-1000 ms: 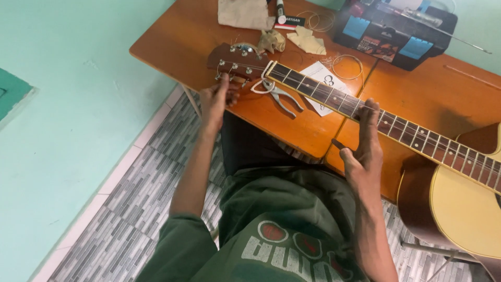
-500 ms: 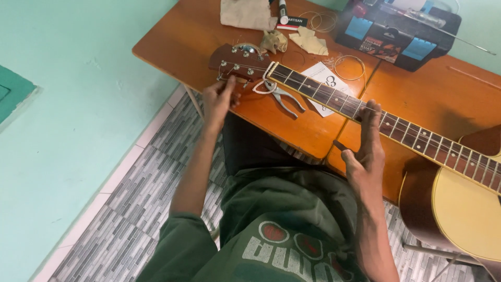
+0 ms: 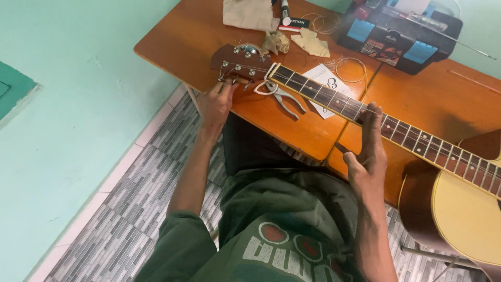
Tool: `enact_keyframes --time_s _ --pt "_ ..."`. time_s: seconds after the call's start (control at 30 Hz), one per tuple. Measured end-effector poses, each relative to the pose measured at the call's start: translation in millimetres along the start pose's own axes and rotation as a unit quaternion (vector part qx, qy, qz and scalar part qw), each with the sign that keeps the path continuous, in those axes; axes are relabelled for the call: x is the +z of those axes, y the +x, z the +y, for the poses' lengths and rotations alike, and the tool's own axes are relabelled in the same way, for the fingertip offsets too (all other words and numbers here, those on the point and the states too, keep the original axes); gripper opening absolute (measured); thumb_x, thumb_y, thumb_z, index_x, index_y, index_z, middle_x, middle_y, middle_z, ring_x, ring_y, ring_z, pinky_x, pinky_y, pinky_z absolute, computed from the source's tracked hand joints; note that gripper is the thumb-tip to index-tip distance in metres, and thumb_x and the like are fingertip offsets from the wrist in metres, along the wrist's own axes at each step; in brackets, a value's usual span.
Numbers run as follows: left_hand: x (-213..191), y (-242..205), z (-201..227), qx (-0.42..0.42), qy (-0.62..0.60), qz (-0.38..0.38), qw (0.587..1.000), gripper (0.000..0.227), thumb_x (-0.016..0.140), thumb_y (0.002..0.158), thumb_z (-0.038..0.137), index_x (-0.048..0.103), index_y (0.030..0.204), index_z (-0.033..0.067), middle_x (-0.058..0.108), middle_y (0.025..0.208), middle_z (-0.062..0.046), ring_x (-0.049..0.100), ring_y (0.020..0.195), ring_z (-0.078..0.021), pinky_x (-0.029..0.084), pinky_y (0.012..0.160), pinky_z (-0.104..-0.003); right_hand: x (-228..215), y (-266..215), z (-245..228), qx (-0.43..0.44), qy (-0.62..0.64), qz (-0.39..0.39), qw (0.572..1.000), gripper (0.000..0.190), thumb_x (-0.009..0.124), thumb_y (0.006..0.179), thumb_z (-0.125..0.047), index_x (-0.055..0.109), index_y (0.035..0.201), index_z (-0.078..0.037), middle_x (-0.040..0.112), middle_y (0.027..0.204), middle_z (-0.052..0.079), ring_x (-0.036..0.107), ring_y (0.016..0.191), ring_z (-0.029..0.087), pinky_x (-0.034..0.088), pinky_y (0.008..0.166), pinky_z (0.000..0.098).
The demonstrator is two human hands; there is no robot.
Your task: Restringing an acoustic guitar by threading a new string through the tuning peg and winding it manually.
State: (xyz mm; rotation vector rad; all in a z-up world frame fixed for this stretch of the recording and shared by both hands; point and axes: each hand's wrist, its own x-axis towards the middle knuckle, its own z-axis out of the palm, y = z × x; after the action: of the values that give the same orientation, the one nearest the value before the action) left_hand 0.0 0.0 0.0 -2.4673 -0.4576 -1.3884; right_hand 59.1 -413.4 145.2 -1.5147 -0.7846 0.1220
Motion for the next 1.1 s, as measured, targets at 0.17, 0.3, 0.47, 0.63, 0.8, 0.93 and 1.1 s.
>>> enact_keyframes --time_s 0.17,0.3,0.47,0.63,0.8,0.93,1.1 --pt "-88.5 58.5 43.0 -0.484 -0.502 -0.200 0.688 0.044 0.065 0.102 0.044 0.072 0.094 0.0014 0.069 0.071 -0.008 0.064 0.053 -0.0110 0.043 0.041 -0.020 10.2 -0.3 -23.9 -0.013 -0.039 0.007 0.999 0.105 0.039 0.069 0.024 0.008 0.165 -0.004 0.013 0.172 0.025 0.014 0.156 0.045 0.041 0.115 0.0519" --pt "-52.2 50.3 21.0 -0.604 -0.750 -0.203 0.178 0.025 0.068 0.101 0.031 0.061 0.096 0.0079 0.042 0.071 0.007 0.049 0.047 -0.0005 0.034 0.037 -0.009 11.8 -0.1 -32.8 -0.016 -0.045 0.002 0.999 0.105 0.038 0.069 0.024 0.008 0.165 -0.003 0.012 0.171 0.026 0.013 0.156 0.046 0.036 0.121 0.0520" --pt "-44.0 36.4 28.7 -0.362 -0.506 -0.139 0.771 0.024 0.067 0.103 0.026 0.066 0.090 0.0059 0.062 0.070 -0.005 0.060 0.057 -0.0165 0.041 0.049 -0.023 11.4 0.2 -31.7 -0.021 -0.046 0.004 0.999 0.104 0.039 0.069 0.025 0.008 0.165 -0.003 0.013 0.171 0.028 0.016 0.155 0.048 0.039 0.117 0.0549" --pt "-53.7 33.5 30.2 -0.079 -0.178 -0.039 0.980 0.020 0.063 0.108 0.024 0.074 0.103 0.0079 0.069 0.082 -0.008 0.070 0.070 -0.0266 0.054 0.055 -0.029 16.0 3.4 -48.4 -0.013 -0.072 0.013 0.997 0.100 0.039 0.071 0.025 0.009 0.163 0.002 0.015 0.168 0.033 0.020 0.153 0.051 0.038 0.118 0.0573" --pt "-68.1 44.9 42.4 -0.365 -0.504 -0.108 0.775 0.041 0.059 0.108 0.035 0.075 0.085 0.0048 0.075 0.070 -0.010 0.066 0.047 -0.0114 0.047 0.042 -0.022 10.5 5.1 -32.7 0.028 -0.021 0.066 0.997 0.081 0.043 0.084 0.026 0.025 0.160 0.006 0.033 0.161 0.033 0.034 0.148 0.052 0.058 0.091 0.0512" --pt "-70.0 47.5 49.5 -0.372 -0.514 -0.094 0.767 0.040 0.060 0.108 0.033 0.075 0.083 0.0060 0.075 0.070 -0.009 0.066 0.047 -0.0110 0.046 0.043 -0.020 24.7 30.5 -34.1 0.032 0.017 0.184 0.982 0.038 0.067 0.100 0.011 0.051 0.134 0.009 0.062 0.134 0.030 0.067 0.122 0.040 0.068 0.074 0.0451" --pt "-72.0 47.1 54.4 -0.406 -0.512 -0.064 0.754 0.037 0.063 0.105 0.034 0.079 0.090 0.0053 0.075 0.069 -0.010 0.064 0.046 -0.0101 0.046 0.045 -0.021 28.8 43.8 -38.8 0.140 0.204 0.195 0.949 0.029 0.059 0.099 -0.001 0.055 0.128 0.003 0.070 0.130 0.023 0.078 0.113 0.031 0.072 0.070 0.0376"
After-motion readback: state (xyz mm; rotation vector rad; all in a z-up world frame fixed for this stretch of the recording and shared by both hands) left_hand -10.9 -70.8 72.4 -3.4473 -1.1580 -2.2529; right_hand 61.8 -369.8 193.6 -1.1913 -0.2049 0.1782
